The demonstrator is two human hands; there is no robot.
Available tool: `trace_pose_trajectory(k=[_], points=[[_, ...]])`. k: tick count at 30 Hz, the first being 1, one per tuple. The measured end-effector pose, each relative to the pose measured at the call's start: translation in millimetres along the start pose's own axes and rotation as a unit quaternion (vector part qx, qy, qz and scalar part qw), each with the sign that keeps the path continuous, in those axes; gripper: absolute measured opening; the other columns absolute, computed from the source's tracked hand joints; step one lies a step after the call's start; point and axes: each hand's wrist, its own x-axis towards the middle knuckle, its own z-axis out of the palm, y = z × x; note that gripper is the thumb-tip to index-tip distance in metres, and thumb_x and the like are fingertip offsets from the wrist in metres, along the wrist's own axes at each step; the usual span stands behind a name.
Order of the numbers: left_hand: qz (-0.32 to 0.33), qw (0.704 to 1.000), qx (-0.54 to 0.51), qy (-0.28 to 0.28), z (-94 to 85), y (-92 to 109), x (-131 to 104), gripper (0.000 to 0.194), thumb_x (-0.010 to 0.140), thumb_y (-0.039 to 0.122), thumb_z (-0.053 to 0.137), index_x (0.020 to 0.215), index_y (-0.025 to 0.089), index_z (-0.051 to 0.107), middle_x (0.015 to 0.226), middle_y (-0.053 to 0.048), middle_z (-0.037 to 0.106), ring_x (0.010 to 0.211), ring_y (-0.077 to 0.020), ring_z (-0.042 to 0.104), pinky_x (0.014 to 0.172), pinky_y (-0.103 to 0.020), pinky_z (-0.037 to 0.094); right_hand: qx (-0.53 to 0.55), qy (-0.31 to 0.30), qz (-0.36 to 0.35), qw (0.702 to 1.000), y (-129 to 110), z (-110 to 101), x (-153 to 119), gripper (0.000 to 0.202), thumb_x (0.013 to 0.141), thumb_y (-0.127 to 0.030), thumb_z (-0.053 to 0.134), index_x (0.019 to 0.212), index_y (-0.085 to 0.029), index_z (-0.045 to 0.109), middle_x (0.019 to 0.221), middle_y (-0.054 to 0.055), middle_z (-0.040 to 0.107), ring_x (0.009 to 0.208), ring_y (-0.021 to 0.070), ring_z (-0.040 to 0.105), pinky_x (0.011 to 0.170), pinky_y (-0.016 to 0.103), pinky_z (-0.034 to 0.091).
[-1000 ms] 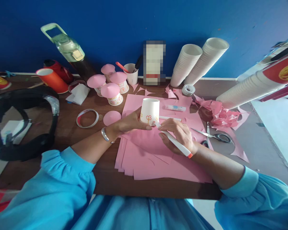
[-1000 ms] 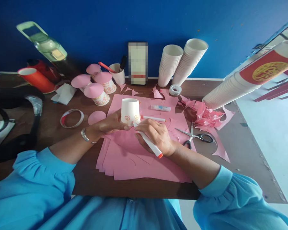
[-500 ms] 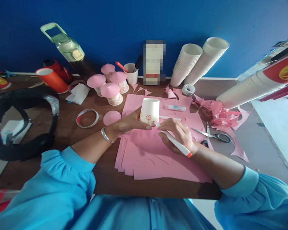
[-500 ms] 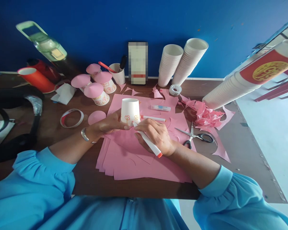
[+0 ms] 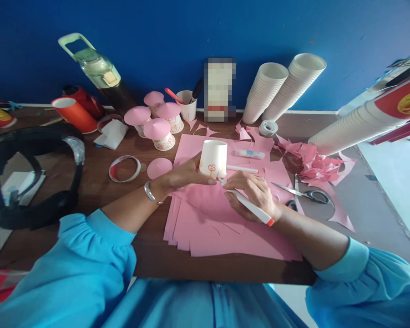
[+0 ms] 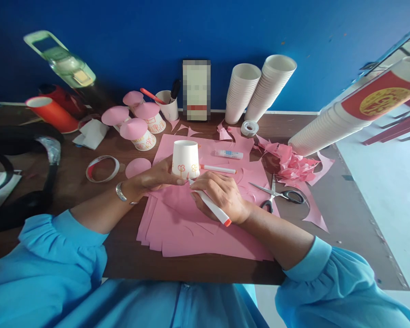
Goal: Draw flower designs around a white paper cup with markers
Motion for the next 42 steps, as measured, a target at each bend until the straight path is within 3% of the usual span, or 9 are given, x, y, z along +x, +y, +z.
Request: trace_pose_trajectory(k=[11, 34, 42], points=[[-0.007, 1.0, -0.008, 0.004, 1.9, 1.6, 0.2, 0.082, 0.072, 0.034, 0.1, 0.143, 0.022, 0.061, 0.12, -0.01, 0.076, 0.112, -0.0272, 0.073, 0.093, -0.04, 0.059, -0.016, 0.02, 0.004, 1.0, 2.0, -1.2, -2.8, 0.018, 0.101, -0.011, 0.062, 0.116, -0.021, 0.062, 0.087, 0.004, 0.075, 0.075, 0.0199, 0.075, 0.063, 0.032, 0.064], [-0.009, 1.0, -0.024, 0.002, 3.6, 4.0, 0.0, 0.079, 0.072, 0.03, 0.101, 0.14, 0.021, 0.062, 0.124, -0.011, 0.078, 0.116, -0.0287, 0.075, 0.101, -0.045, 0.059, -0.018, 0.019, 0.017, 1.0, 3.6, -0.6, -4.6, 0.017, 0.104, -0.016, 0.062, 0.119, -0.022, 0.064, 0.091, 0.004, 0.075, 0.08, 0.0205, 0.077, 0.066, 0.032, 0.065], [-0.017, 1.0, -0.019, 0.012, 3.4, 3.5, -0.5, 0.076, 0.07, 0.03, 0.102, 0.135, 0.022, 0.063, 0.119, -0.009, 0.078, 0.113, -0.0278, 0.075, 0.095, -0.04, 0.059, 0.001, 0.006, -0.003, 1.0, 1.2, -1.4, -1.7, 0.024, 0.1, -0.009, 0.063, 0.119, -0.023, 0.062, 0.09, 0.003, 0.077, 0.073, 0.0187, 0.076, 0.062, 0.031, 0.064]])
